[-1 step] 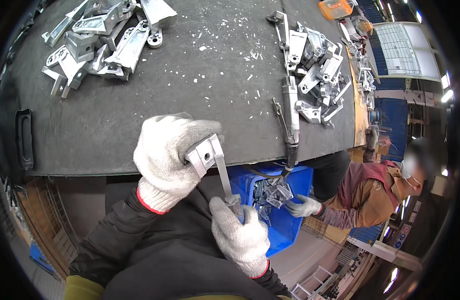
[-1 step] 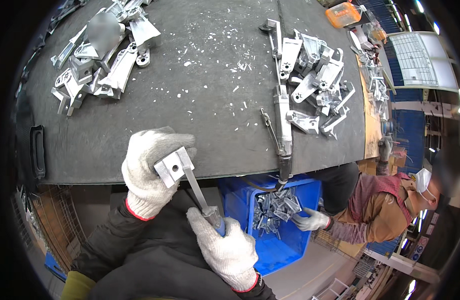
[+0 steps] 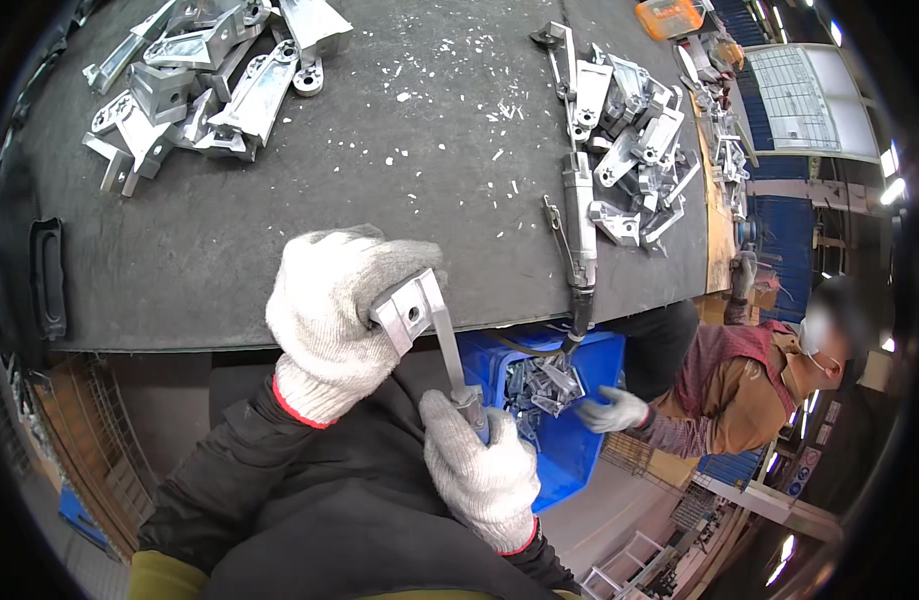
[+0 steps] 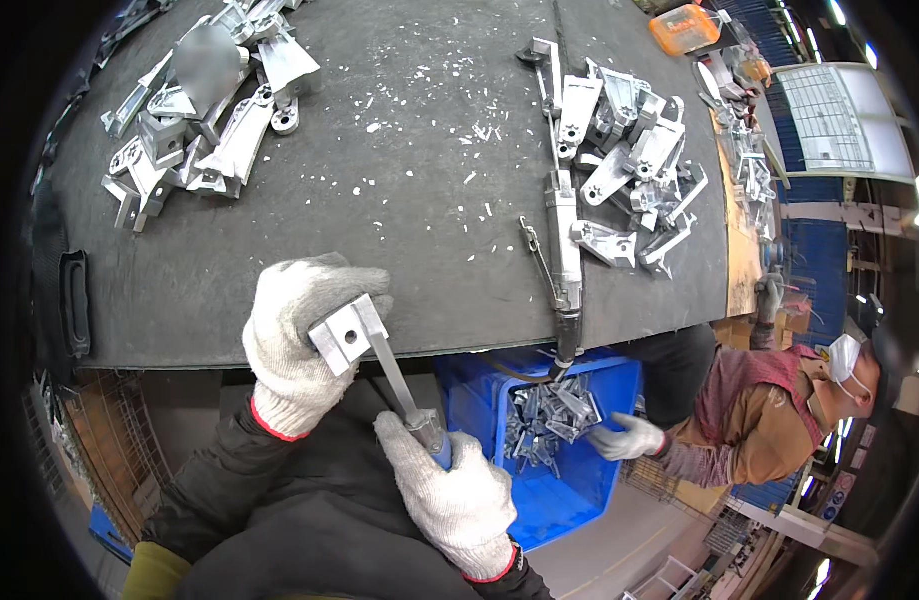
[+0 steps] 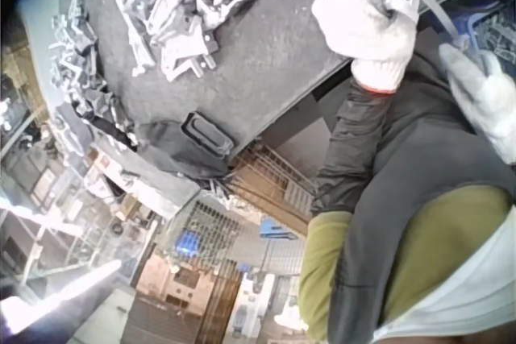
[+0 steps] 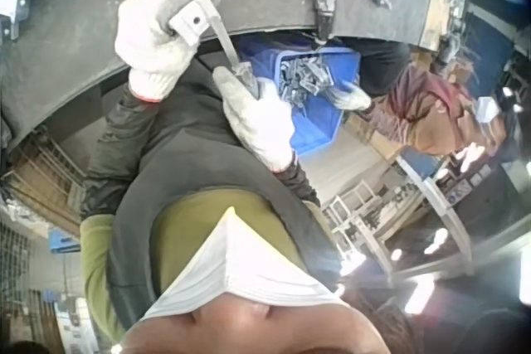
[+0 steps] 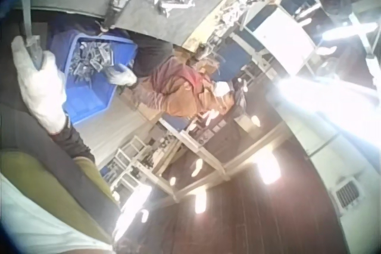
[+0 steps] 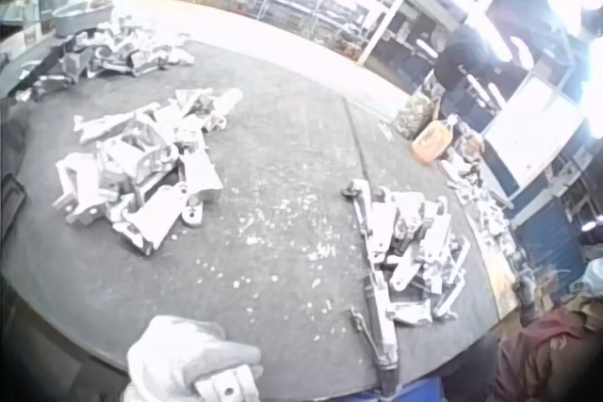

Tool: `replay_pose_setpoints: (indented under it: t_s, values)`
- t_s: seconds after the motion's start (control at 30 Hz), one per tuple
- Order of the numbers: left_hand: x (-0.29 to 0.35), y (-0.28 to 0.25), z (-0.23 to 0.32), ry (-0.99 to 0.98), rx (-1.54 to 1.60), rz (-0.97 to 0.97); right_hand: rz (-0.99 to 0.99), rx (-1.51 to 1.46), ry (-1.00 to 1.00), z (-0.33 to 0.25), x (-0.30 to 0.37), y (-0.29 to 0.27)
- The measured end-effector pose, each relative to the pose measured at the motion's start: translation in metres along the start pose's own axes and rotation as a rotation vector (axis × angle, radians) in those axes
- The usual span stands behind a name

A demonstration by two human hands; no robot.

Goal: The person files metal parts using a pneumatic file, places the tool and parts on the table, and takes off the gloves.

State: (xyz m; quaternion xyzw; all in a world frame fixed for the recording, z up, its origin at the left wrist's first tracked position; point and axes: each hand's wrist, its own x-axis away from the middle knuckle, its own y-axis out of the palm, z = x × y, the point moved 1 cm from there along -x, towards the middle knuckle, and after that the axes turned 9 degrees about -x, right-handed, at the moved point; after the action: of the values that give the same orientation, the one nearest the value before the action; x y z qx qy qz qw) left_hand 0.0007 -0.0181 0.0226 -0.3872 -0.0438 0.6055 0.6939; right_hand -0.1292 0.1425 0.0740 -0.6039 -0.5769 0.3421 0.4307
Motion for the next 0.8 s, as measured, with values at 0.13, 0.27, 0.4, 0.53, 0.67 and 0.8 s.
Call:
replay_pose_setpoints:
  t_s: [0.13,0.27,0.4,0.53,0.67,0.8]
  values:
    - [0.0,0.001,-0.002,-0.031,0.081,0.027,0.112,-0.114,-0.025,0.004,-0.008,-0.006]
    - [0.002,-0.002,-0.006,0.025,0.047,-0.005,0.009,-0.134,-0.044,-0.001,-0.013,-0.015]
    - [0.003,0.0,-0.008,0.016,0.122,-0.02,-0.13,-0.124,-0.006,-0.011,-0.016,-0.025]
    - [0.002,0.002,-0.008,0.011,0.049,0.011,-0.268,0.113,0.086,-0.018,-0.018,-0.033]
    - [0.001,-0.001,-0.007,0.027,0.059,-0.029,-0.233,0.141,0.06,-0.022,-0.022,-0.038]
    - [0.001,-0.003,-0.006,0.023,0.067,-0.003,-0.246,0.13,0.094,-0.025,-0.023,-0.035]
